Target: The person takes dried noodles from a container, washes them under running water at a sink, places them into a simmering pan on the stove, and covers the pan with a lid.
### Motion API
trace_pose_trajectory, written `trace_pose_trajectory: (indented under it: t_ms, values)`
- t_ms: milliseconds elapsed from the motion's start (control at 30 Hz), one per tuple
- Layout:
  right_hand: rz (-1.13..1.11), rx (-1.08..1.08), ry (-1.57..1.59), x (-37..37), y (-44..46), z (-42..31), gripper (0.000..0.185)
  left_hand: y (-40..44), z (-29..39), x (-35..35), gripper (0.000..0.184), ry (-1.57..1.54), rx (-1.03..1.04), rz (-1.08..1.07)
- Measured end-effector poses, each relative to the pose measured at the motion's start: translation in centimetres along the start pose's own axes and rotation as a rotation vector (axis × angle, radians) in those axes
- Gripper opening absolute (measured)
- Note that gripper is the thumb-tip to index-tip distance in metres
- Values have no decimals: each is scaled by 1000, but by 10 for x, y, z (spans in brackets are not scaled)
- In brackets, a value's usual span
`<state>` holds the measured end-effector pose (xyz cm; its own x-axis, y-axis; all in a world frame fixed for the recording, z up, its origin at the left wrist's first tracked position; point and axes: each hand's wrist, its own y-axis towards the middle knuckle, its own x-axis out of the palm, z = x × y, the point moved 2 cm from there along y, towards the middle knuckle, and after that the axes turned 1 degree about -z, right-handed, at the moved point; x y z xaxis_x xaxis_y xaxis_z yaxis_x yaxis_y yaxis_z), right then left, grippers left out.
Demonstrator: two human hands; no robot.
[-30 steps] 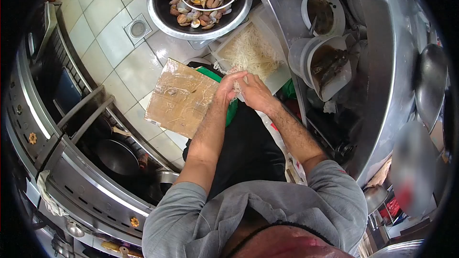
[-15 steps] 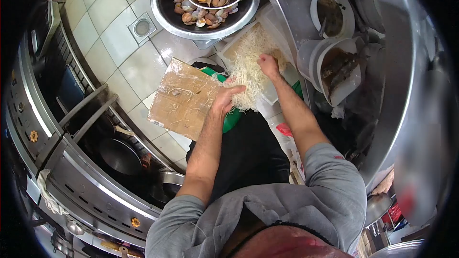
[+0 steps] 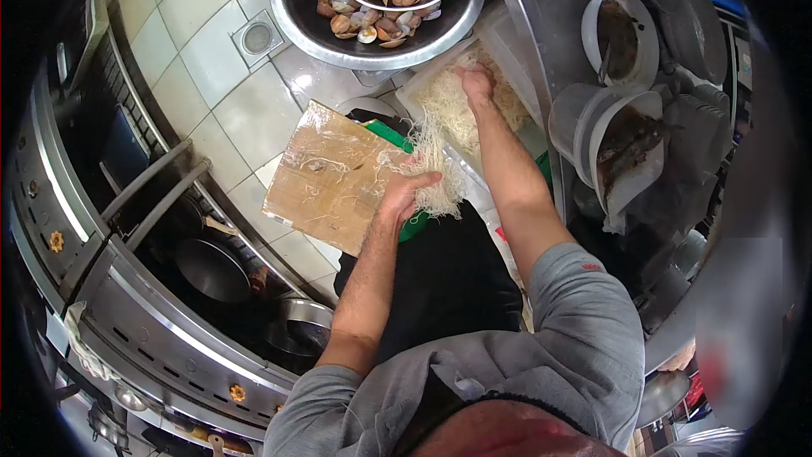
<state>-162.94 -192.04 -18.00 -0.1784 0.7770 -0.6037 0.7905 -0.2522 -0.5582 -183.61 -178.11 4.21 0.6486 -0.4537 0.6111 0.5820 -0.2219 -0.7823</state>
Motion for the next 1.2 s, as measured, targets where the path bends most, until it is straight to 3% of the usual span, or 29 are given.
trace_pose_trajectory:
  t_ms: [33, 67, 133, 200, 333, 400, 500, 567, 633, 733, 767, 800, 833, 900, 933, 1000, 1033, 1100, 1133, 1200]
  values:
    - [60, -21, 19, -10, -8, 0, 47, 2, 1, 1, 50, -3, -3, -4]
    - [64, -233, -92, -31, -31, -18, 40, 4, 1, 1, 51, 1, 24, -4]
    - [70, -447, -208, -71, -80, -56, 33, 10, 2, 0, 52, -2, 70, -7]
    - [-95, -369, -71, -99, -133, -93, 30, 10, 6, 10, 52, -36, 66, 5]
    - [-137, -328, 18, -129, -187, -110, 26, 26, 7, 19, 51, -55, 89, -25]
    - [-22, -797, -65, -140, -211, -116, 26, 39, 4, 17, 46, -56, 80, -51]
    - [-176, -977, -160, -140, -234, -108, 33, 51, 6, 20, 41, -109, 79, -68]
    - [-257, -985, -199, -134, -246, -98, 36, 50, 8, 25, 41, -188, 133, -117]
    - [-342, -998, -233, -134, -248, -99, 38, 49, 10, 28, 43, -291, -6, -140]
    - [-477, -916, -219, -141, -245, -95, 38, 44, 4, 23, 47, -4, 66, -81]
    - [-598, -701, 28, -141, -240, -90, 37, 42, 5, 24, 50, 124, 138, -100]
    - [-708, -479, 270, -141, -232, -85, 36, 34, 11, 30, 57, 59, 84, -109]
    - [-705, -489, 272, -142, -225, -82, 36, 33, 11, 29, 57, 64, 92, -115]
    - [-520, -194, 604, -145, -204, -74, 37, 34, 8, 24, 60, 77, 72, -132]
    - [-520, -206, 610, -143, -193, -74, 37, 31, 9, 25, 61, 106, 95, -81]
    - [-67, 381, 1151, -141, -165, -60, 18, 18, 14, 29, 61, 90, 102, -96]
    - [-73, 373, 1156, -136, -140, -49, 18, 10, 16, 31, 61, 64, 98, -104]
    - [-8, 693, 1746, -127, -104, -37, 4, 0, 19, 29, 62, 78, 87, -127]
    - [-34, 512, 1846, -127, -99, -41, 11, -7, 20, 28, 62, 94, 99, -138]
    - [28, 500, 1891, -122, -92, -45, 10, -23, 24, 28, 61, 114, 95, -121]
